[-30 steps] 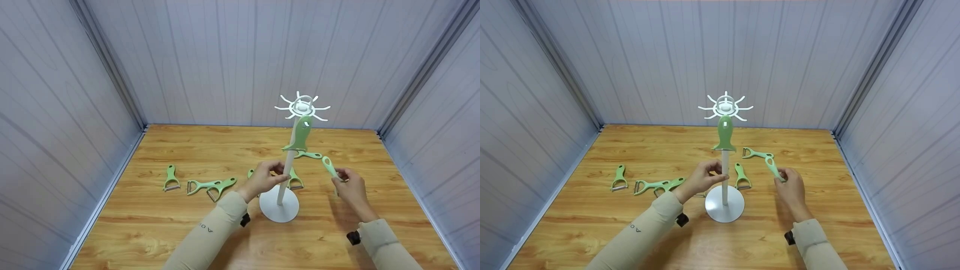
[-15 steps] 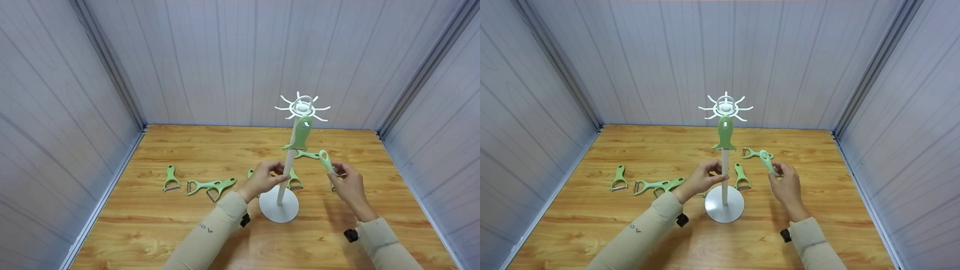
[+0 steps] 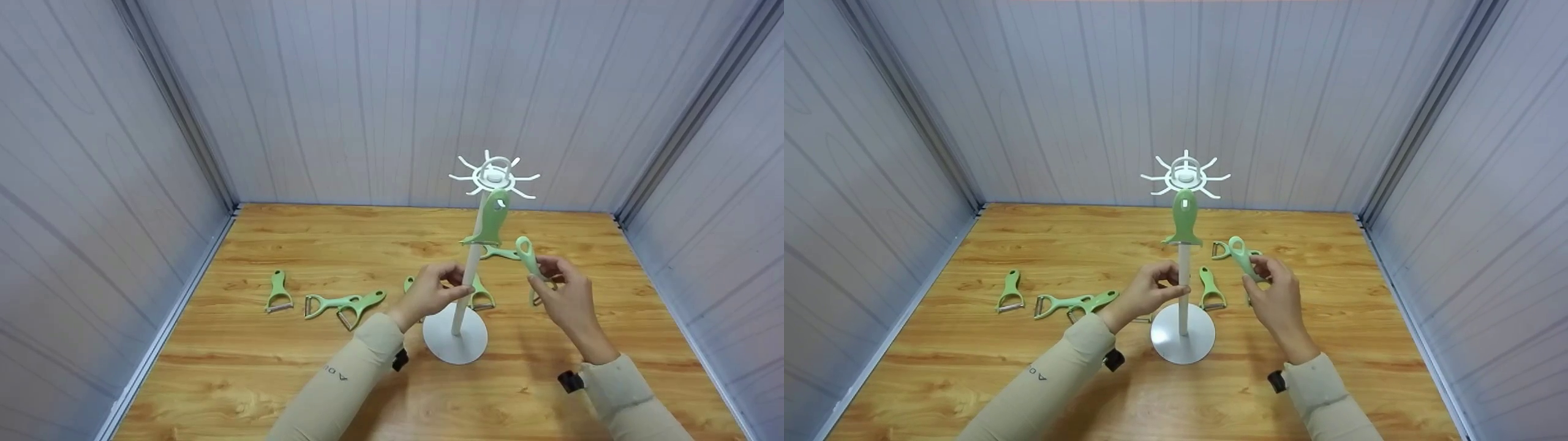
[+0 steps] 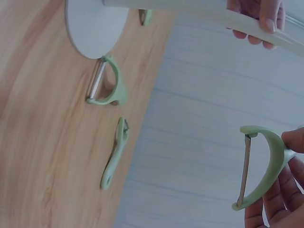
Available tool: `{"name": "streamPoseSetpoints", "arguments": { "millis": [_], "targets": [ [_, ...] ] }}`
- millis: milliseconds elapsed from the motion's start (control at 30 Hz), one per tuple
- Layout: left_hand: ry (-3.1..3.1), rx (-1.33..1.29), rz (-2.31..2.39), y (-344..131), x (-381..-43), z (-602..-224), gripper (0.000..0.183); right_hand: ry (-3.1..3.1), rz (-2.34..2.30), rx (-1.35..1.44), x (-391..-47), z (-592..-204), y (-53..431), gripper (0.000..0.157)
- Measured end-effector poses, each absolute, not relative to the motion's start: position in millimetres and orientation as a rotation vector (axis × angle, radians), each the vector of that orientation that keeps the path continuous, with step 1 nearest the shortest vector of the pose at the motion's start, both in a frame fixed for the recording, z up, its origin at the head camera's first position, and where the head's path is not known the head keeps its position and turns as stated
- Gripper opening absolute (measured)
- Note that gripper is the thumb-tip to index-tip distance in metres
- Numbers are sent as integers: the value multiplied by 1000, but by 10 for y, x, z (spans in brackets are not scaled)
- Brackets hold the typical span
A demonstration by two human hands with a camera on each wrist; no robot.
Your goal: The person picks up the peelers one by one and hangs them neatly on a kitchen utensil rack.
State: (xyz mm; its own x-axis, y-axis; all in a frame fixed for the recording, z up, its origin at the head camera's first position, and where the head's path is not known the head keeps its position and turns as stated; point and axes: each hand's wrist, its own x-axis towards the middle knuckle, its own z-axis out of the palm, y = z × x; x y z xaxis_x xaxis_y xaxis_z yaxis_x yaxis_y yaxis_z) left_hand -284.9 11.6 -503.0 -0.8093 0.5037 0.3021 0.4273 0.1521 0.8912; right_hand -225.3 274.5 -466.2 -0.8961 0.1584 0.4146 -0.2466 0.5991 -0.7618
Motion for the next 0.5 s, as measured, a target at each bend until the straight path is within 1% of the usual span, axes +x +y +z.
{"name": "streamPoseSetpoints", "arguments": {
  "millis": [500],
  "targets": [
    [2331, 961, 1781, 124, -2863, -5042, 17, -2247, 1254, 190, -2127, -4382, 2565, 31]
  ]
}}
